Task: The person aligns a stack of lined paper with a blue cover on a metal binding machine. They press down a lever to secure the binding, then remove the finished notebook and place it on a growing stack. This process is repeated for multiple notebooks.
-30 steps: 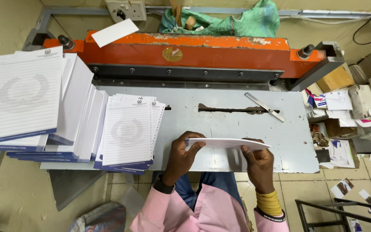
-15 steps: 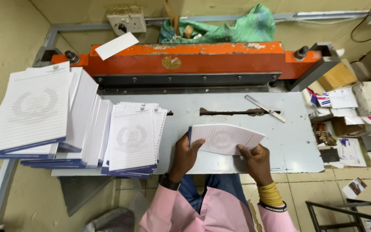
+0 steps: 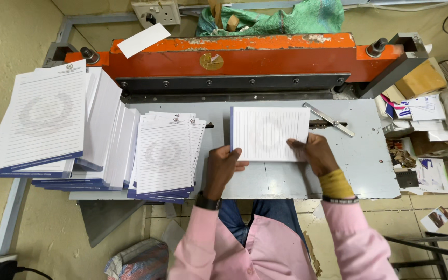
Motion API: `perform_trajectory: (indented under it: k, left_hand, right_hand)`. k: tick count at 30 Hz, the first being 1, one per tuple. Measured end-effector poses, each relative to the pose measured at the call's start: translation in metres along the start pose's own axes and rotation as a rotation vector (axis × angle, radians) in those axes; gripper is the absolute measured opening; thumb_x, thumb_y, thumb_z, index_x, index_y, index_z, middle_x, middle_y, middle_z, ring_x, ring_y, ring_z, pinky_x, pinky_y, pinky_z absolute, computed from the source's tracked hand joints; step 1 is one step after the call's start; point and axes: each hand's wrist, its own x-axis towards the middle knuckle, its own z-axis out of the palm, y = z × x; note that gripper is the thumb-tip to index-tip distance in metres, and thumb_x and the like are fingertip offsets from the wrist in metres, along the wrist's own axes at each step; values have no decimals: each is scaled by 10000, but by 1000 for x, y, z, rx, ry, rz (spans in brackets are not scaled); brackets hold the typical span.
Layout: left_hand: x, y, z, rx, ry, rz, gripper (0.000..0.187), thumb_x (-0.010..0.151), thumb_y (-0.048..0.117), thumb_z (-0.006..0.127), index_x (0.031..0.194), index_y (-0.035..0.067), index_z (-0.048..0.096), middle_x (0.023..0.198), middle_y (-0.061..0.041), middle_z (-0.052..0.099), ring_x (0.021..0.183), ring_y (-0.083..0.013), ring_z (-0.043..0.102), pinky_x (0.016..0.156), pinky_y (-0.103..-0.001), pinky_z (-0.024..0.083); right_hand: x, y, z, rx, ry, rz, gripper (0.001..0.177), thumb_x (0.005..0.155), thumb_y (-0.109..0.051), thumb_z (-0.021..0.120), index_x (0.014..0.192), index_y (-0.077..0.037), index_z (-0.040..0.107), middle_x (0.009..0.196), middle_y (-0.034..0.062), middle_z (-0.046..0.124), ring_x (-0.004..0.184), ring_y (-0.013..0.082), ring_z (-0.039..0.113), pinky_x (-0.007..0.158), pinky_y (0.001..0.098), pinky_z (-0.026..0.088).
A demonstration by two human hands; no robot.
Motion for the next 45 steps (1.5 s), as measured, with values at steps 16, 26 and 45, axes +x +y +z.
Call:
perform_trajectory:
  k: [16,26,45]
  left_hand:
    - [30,60,22,-179,-45,-130,571,1035,79,618,1466,-250,439,1314,-440,609,1073,-542,714,865,-514,672]
    - [17,7,6,-155,-286,209,288,1096,271,689,1149,-7,745,922,-118,755,901,-128,678,843,-354,596]
    - [-24,-45,15,-70,-115,527,147,1062,179,734,1089,41,777,995,-103,812,999,-146,677,981,-411,553]
  right_hand:
    - [120,111,-79,259,-56,158,400,1103,-257,694,1286,94,635,1117,236,738,912,400,795,718,464,696]
    - [-42,51,-45,209,-64,-71,174,1099,-23,582,1188,21,724,704,46,655,591,106,606,589,245,497]
    - [-91,115,-18,-84,233,-281,133,1088,-84,681,985,-36,749,704,21,569,726,113,460,733,307,445]
